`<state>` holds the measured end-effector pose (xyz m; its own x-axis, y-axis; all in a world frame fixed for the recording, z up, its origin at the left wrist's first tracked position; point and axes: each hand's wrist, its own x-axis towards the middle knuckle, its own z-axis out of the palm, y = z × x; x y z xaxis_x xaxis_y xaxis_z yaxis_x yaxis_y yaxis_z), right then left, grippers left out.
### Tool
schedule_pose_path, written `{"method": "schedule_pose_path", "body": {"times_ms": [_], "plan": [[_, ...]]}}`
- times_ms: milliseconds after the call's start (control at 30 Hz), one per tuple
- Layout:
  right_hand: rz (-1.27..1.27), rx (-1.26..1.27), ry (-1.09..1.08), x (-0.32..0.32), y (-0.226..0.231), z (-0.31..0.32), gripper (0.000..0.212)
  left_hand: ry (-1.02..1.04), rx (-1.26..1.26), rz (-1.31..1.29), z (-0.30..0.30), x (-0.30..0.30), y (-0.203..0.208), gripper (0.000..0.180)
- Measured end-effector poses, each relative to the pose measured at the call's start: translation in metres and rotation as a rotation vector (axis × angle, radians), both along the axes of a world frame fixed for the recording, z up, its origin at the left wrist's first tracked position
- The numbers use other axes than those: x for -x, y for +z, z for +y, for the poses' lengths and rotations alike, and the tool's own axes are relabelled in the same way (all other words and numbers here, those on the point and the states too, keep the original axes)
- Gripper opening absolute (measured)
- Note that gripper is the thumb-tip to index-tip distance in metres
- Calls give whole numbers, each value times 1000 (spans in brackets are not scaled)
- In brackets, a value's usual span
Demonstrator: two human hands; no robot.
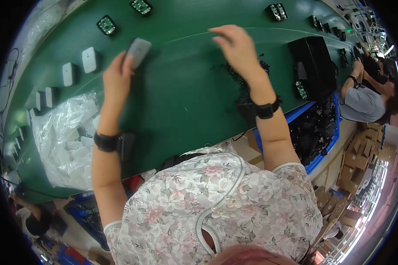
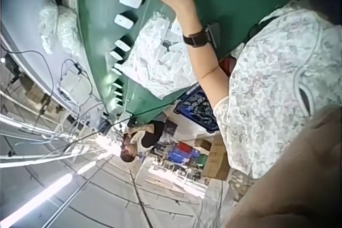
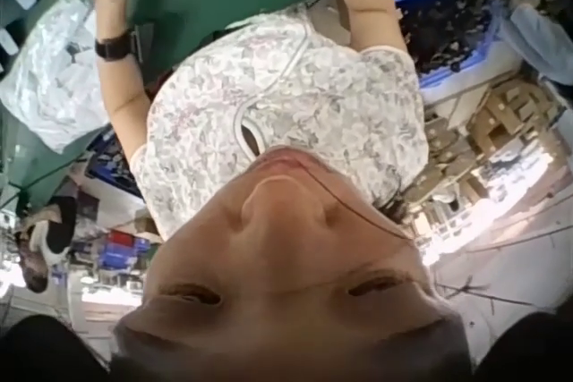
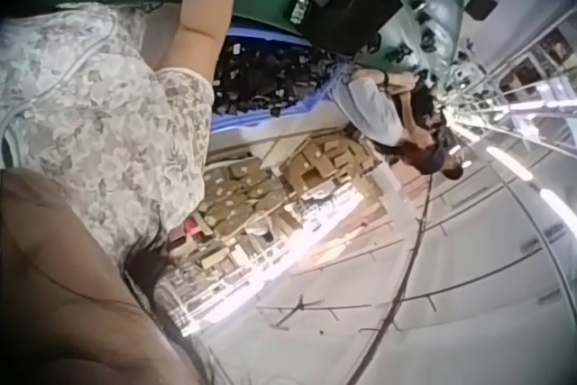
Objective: Assembling small black components and covers onto white plastic bases at a production line.
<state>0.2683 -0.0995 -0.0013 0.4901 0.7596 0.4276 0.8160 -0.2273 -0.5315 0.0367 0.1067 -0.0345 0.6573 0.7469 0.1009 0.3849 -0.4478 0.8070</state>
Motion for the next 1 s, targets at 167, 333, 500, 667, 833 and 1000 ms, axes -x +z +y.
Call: {"method": "schedule_pose_path", "body": {"times_ms": [167,333,500,667,833,1000], "plan": [[21,347,-256,-64,-4,-73,31,-110,526,-112,55,-29,8,40],[120,308,-213,-57,-1,-90,23,-228,540,163,83,-44,10,34],[0,311,-167,-57,-8,-92,15,-108,349,266,80,-34,11,42],[-153,278,-186,-60,-16,-95,13,121,-134,160,78,12,46,30],[312,179,-366,-42,-1,-90,12,144,-263,191,47,107,92,24],[603,-36,-133,7,15,-50,12,11,-549,445,-23,154,61,41]]}}
